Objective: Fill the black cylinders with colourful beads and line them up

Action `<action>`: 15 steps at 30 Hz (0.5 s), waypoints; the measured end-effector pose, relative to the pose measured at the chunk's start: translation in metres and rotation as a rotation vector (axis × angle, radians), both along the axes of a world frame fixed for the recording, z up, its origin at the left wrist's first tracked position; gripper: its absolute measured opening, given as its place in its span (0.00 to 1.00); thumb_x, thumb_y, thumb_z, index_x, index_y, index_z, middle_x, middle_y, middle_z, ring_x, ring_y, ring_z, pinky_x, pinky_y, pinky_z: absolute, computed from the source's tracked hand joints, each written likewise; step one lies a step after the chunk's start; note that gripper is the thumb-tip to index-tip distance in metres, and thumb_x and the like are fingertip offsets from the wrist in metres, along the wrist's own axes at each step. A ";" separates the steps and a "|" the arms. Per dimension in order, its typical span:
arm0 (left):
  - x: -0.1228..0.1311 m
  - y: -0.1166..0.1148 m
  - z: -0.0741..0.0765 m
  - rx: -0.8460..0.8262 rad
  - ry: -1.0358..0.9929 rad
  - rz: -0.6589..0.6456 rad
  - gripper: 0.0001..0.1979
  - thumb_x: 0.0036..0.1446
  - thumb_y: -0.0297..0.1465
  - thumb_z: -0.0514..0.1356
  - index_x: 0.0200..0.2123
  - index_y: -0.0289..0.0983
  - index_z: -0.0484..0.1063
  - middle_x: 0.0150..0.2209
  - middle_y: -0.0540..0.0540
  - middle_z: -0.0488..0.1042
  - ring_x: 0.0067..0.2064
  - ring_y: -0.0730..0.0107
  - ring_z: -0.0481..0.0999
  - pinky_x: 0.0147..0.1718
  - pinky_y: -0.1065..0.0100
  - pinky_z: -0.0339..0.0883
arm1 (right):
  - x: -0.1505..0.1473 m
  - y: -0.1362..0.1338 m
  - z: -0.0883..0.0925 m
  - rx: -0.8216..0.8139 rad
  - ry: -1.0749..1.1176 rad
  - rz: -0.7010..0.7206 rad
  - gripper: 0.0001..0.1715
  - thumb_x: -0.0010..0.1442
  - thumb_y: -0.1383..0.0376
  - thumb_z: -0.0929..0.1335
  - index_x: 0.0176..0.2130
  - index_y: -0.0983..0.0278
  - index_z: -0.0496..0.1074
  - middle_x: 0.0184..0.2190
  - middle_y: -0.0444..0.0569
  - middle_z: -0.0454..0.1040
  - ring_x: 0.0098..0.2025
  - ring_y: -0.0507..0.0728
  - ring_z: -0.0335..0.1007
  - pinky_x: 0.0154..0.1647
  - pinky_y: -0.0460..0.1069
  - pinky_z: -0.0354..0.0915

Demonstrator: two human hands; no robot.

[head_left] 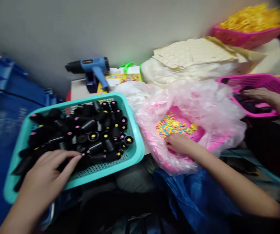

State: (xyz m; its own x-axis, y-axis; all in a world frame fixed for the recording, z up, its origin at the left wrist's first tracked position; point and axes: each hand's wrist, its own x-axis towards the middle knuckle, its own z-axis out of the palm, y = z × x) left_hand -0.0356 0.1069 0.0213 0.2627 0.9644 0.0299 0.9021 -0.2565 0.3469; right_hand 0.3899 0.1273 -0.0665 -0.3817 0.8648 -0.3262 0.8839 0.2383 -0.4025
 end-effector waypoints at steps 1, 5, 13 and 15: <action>0.004 -0.001 0.003 -0.044 0.048 0.011 0.11 0.59 0.43 0.57 0.36 0.46 0.76 0.36 0.54 0.77 0.41 0.59 0.74 0.42 0.63 0.67 | 0.000 0.002 -0.003 -0.021 -0.062 0.040 0.09 0.55 0.74 0.67 0.26 0.67 0.75 0.30 0.56 0.78 0.33 0.58 0.75 0.34 0.47 0.63; 0.014 0.006 -0.003 -0.177 0.119 -0.073 0.17 0.58 0.45 0.57 0.44 0.44 0.76 0.44 0.47 0.77 0.48 0.54 0.72 0.46 0.57 0.68 | 0.005 0.004 -0.006 -0.040 -0.223 0.057 0.13 0.64 0.69 0.60 0.35 0.66 0.73 0.36 0.58 0.78 0.37 0.59 0.74 0.35 0.48 0.61; 0.015 0.017 0.003 -0.059 0.422 -0.186 0.20 0.54 0.25 0.51 0.46 0.43 0.77 0.48 0.37 0.65 0.48 0.48 0.66 0.41 0.51 0.66 | 0.035 -0.017 0.011 0.244 0.138 -0.245 0.08 0.58 0.61 0.63 0.31 0.61 0.68 0.27 0.48 0.76 0.29 0.56 0.73 0.31 0.49 0.66; 0.019 0.018 0.005 -0.068 0.397 -0.250 0.20 0.53 0.23 0.51 0.42 0.45 0.78 0.50 0.39 0.63 0.51 0.49 0.64 0.44 0.52 0.65 | 0.039 -0.025 0.015 0.319 0.203 -0.306 0.11 0.58 0.58 0.65 0.35 0.62 0.72 0.32 0.51 0.79 0.33 0.59 0.76 0.34 0.51 0.70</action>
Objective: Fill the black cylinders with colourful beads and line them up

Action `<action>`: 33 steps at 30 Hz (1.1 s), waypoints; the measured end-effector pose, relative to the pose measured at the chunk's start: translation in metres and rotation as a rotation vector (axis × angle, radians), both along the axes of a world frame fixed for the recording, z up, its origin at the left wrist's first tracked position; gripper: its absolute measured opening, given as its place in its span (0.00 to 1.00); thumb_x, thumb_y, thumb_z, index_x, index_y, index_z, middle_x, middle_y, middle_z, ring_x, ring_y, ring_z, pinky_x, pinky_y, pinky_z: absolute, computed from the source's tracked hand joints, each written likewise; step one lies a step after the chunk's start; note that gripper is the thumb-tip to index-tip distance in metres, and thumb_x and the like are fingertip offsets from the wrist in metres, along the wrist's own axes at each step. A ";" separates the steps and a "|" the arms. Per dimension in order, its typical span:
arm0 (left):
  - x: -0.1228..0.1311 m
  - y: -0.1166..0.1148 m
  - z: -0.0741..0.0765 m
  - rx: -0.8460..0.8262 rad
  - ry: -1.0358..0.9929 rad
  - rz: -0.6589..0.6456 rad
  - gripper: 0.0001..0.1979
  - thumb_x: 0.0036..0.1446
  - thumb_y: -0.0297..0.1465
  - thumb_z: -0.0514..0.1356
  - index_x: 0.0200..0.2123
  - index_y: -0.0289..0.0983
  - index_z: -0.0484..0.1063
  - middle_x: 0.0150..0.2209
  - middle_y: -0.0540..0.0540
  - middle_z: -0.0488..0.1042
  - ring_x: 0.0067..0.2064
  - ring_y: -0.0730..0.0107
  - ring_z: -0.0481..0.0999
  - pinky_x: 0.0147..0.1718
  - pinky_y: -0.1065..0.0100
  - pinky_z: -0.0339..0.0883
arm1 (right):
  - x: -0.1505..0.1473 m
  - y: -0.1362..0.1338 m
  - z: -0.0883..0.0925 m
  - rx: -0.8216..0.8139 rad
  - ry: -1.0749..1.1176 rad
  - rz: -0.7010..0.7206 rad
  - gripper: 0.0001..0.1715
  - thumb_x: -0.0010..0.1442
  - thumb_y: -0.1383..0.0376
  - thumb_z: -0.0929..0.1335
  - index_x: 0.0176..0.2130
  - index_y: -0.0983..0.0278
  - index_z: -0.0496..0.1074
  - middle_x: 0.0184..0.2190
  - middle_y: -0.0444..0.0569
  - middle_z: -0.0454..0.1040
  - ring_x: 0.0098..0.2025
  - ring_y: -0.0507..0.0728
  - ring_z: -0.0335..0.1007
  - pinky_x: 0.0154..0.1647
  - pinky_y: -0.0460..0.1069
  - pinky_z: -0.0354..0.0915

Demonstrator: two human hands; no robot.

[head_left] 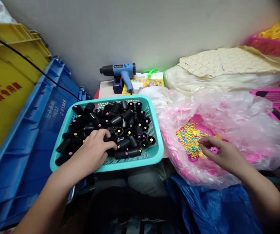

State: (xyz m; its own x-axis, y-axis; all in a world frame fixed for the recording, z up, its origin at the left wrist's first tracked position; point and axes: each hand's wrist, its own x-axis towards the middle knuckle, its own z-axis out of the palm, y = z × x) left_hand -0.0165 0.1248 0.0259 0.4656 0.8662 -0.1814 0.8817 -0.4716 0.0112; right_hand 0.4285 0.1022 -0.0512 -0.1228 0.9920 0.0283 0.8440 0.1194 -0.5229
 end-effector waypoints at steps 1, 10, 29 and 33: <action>0.003 0.001 0.000 -0.019 -0.001 -0.005 0.18 0.53 0.25 0.52 0.40 0.44 0.78 0.50 0.40 0.62 0.52 0.49 0.63 0.45 0.52 0.65 | 0.000 -0.004 0.002 0.026 0.019 -0.024 0.13 0.57 0.57 0.66 0.38 0.62 0.74 0.34 0.52 0.80 0.34 0.59 0.77 0.35 0.52 0.71; 0.030 0.017 -0.006 -0.041 0.089 -0.023 0.12 0.45 0.26 0.59 0.33 0.38 0.81 0.47 0.37 0.64 0.50 0.46 0.63 0.45 0.49 0.62 | -0.030 -0.016 0.026 0.161 0.140 -0.058 0.15 0.58 0.53 0.68 0.40 0.59 0.78 0.36 0.50 0.82 0.37 0.61 0.79 0.38 0.53 0.75; 0.026 -0.053 0.007 -0.154 -0.828 0.065 0.16 0.67 0.31 0.47 0.57 0.43 0.60 0.58 0.42 0.65 0.55 0.61 0.69 0.53 0.62 0.66 | -0.217 -0.007 0.077 -0.119 0.974 0.316 0.03 0.55 0.68 0.72 0.32 0.63 0.80 0.31 0.46 0.77 0.34 0.52 0.73 0.39 0.47 0.68; 0.030 -0.057 -0.002 -0.215 -0.882 0.040 0.18 0.67 0.31 0.43 0.59 0.43 0.55 0.57 0.40 0.62 0.57 0.58 0.66 0.51 0.60 0.66 | -0.221 -0.007 0.066 -0.193 1.030 0.290 0.02 0.55 0.67 0.73 0.32 0.62 0.79 0.30 0.44 0.72 0.34 0.52 0.69 0.38 0.48 0.65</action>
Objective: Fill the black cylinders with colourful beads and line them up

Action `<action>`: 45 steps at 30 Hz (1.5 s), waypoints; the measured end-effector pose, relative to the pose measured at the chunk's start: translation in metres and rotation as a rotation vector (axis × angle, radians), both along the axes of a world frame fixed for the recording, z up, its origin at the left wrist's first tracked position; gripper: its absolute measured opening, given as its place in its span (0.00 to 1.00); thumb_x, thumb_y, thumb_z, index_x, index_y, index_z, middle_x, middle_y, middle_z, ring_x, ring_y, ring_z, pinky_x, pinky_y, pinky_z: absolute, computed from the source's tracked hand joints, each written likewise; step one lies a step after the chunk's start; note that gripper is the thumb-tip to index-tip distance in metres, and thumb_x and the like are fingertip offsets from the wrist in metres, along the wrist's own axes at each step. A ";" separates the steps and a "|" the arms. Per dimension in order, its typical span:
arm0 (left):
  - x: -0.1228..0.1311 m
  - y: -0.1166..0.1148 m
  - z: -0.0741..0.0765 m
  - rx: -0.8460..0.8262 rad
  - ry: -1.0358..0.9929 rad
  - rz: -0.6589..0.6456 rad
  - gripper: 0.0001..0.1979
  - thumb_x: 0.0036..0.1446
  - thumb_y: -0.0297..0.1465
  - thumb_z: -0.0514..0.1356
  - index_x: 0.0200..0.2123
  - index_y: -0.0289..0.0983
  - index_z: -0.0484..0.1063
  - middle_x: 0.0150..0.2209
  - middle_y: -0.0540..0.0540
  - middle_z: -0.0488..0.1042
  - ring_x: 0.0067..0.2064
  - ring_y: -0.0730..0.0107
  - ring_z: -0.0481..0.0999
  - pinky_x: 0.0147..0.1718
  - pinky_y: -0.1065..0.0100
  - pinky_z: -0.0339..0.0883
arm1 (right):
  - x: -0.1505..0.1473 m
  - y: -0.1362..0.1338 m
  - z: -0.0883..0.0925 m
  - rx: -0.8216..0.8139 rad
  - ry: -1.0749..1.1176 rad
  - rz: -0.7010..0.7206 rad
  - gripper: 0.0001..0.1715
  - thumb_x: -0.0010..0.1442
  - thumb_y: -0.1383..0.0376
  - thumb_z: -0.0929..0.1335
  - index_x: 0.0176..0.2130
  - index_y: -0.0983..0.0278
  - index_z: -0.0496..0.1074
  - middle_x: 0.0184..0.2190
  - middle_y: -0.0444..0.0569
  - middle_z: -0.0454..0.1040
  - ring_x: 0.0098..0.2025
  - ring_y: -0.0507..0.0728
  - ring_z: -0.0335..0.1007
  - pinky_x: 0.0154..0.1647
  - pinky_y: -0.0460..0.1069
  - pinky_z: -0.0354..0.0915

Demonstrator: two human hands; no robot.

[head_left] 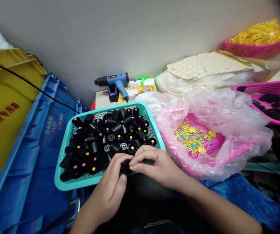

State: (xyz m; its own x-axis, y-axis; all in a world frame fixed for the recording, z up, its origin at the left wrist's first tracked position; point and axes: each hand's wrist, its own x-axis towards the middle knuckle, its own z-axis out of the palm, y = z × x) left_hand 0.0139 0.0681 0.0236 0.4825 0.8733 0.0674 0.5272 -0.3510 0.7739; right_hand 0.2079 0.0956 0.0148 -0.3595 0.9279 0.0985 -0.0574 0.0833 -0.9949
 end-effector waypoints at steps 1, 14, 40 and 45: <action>0.001 -0.001 -0.001 -0.003 -0.001 -0.007 0.18 0.67 0.31 0.43 0.59 0.43 0.54 0.57 0.40 0.62 0.57 0.58 0.65 0.51 0.59 0.66 | -0.001 0.000 -0.002 -0.049 0.023 0.005 0.02 0.54 0.66 0.73 0.32 0.62 0.79 0.30 0.44 0.71 0.34 0.52 0.68 0.37 0.48 0.64; 0.021 -0.032 0.003 0.006 -0.107 0.041 0.16 0.66 0.33 0.44 0.55 0.45 0.58 0.48 0.43 0.65 0.48 0.61 0.69 0.45 0.61 0.68 | -0.019 -0.028 -0.019 -0.533 0.440 0.251 0.30 0.45 0.58 0.78 0.31 0.60 0.54 0.22 0.32 0.51 0.22 0.45 0.42 0.20 0.42 0.41; 0.016 0.092 -0.001 0.362 0.860 -0.036 0.07 0.48 0.29 0.62 0.31 0.37 0.79 0.60 0.36 0.62 0.62 0.37 0.56 0.55 0.42 0.57 | 0.161 0.003 -0.013 -0.122 0.143 -0.676 0.17 0.48 0.53 0.76 0.28 0.59 0.70 0.18 0.38 0.60 0.21 0.49 0.53 0.23 0.45 0.55; -0.029 0.094 0.019 0.099 0.365 0.169 0.14 0.52 0.42 0.59 0.39 0.42 0.77 0.51 0.41 0.67 0.56 0.48 0.65 0.55 0.47 0.60 | 0.172 0.000 -0.024 -0.107 -0.039 -0.698 0.18 0.50 0.51 0.74 0.29 0.60 0.70 0.21 0.40 0.63 0.24 0.50 0.58 0.25 0.45 0.57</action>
State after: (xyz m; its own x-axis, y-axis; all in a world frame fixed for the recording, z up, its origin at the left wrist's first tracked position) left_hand -0.0153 0.1626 0.0427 0.3408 0.9401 0.0056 0.8174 -0.2993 0.4922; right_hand 0.3799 0.0956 -0.0092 0.3220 0.9467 -0.0068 0.0099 -0.0106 -0.9999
